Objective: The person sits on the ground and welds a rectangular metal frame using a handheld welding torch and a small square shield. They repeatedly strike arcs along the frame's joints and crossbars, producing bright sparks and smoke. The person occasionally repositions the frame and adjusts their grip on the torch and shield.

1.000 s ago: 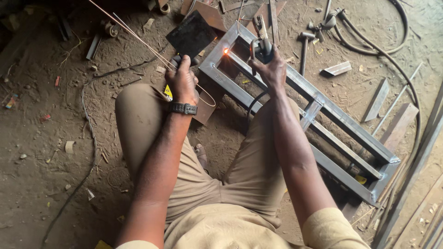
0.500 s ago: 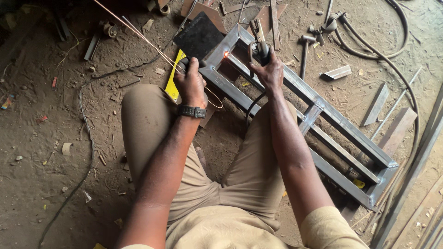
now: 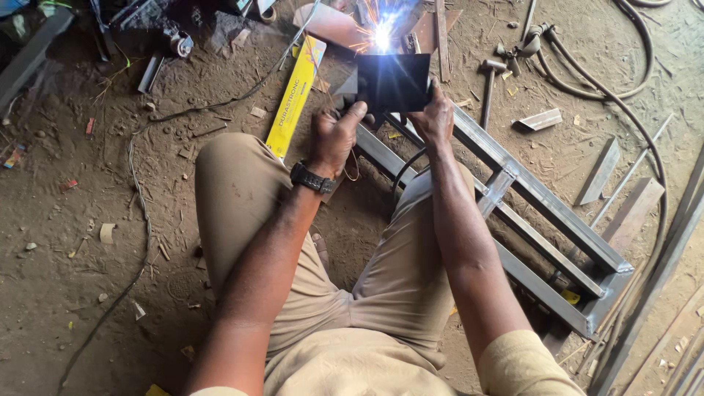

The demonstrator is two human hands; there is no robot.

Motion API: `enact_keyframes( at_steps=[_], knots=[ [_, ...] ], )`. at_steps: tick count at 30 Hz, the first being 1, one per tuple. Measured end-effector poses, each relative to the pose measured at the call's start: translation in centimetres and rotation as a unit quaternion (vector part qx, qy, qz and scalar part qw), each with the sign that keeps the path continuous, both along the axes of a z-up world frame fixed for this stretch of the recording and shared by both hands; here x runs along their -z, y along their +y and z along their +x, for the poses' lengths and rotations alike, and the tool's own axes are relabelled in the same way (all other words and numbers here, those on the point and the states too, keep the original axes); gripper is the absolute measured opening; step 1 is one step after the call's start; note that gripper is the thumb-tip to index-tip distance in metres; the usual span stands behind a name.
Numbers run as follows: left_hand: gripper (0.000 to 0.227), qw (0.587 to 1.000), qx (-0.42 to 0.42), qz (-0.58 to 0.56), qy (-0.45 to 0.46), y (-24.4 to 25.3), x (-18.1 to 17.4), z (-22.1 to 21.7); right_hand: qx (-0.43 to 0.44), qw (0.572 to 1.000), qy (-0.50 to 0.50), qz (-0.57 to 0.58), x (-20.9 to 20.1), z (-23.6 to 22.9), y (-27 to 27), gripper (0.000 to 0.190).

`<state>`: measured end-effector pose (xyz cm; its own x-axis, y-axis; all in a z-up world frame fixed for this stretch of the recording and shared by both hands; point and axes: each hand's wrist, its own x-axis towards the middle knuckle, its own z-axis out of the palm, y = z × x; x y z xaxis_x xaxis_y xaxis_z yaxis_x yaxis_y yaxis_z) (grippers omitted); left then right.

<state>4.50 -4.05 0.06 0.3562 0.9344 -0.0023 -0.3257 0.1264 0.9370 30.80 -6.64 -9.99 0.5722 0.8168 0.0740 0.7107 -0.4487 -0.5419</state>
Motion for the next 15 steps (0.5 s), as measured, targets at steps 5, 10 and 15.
enact_keyframes(
  at_steps=[5, 10, 15],
  knots=[
    [0.009, 1.000, 0.010, -0.024, -0.012, -0.2, 0.8, 0.2, -0.011, 1.000, 0.023, -0.001, -1.0, -0.7, -0.3, 0.097],
    [0.011, 1.000, 0.004, -0.017, 0.001, -0.1, 1.4, 0.6, -0.004, 0.999, -0.023, -0.042, -1.3, -0.7, -0.1, 0.098],
    [0.011, 0.999, 0.014, -0.030, -0.010, -0.1, 1.3, 0.5, -0.008, 0.999, -0.027, -0.031, -1.5, -0.8, -0.3, 0.092]
  ],
)
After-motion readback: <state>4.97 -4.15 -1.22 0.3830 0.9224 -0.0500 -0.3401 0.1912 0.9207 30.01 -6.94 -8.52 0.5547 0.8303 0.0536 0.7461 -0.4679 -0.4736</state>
